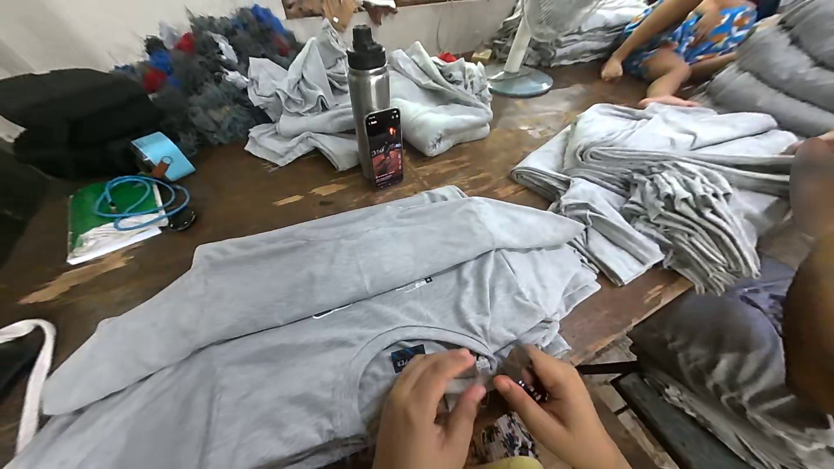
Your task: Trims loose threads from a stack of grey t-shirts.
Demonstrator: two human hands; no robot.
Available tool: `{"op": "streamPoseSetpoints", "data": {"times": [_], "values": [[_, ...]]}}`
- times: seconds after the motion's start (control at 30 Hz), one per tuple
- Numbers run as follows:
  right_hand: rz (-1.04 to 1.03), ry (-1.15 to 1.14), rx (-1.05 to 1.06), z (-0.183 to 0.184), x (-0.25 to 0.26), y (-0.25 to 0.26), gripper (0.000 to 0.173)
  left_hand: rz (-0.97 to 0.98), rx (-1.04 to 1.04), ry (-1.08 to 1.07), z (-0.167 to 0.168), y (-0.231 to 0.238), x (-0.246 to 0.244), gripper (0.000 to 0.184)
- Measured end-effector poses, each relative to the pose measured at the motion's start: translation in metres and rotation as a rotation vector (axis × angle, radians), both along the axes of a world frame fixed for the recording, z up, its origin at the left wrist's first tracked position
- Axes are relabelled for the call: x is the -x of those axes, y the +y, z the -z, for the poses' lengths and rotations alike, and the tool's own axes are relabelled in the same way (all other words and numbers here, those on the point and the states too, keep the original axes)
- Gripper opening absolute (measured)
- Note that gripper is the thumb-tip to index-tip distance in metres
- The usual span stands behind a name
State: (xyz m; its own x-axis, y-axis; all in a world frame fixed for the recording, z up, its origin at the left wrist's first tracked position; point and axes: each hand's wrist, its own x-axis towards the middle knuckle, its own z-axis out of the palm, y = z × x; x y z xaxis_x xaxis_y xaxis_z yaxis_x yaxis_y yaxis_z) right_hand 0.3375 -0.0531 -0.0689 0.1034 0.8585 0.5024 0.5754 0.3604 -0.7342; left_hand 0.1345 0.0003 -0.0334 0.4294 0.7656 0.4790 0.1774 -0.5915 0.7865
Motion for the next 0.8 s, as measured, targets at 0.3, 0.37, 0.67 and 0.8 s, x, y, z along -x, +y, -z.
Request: {"op": "streamPoseSetpoints", "data": {"times": [0.3,0.37,0.67,0.8], "values": [[-0.810,0.906,0.558,0.011,0.014,-0.025,0.031,-0.141,-0.036,-0.012,0.013,0.002,-0.021,0.023],[-0.874,1.142,0.664,0.015,0.022,-0.029,0.035,-0.151,-0.027,-0.032,0.014,0.000,-0.019,0.021],[-1.085,1.687,0.830,0.012,0.033,-0.017,0.034,-0.204,-0.066,0.023,0.005,-0.007,-0.011,0.014],[-1.030,1.729,0.729,0.005,0.036,-0.017,0.037,-0.034,-0.010,-0.002,0.002,-0.006,0.000,0.014]]}}
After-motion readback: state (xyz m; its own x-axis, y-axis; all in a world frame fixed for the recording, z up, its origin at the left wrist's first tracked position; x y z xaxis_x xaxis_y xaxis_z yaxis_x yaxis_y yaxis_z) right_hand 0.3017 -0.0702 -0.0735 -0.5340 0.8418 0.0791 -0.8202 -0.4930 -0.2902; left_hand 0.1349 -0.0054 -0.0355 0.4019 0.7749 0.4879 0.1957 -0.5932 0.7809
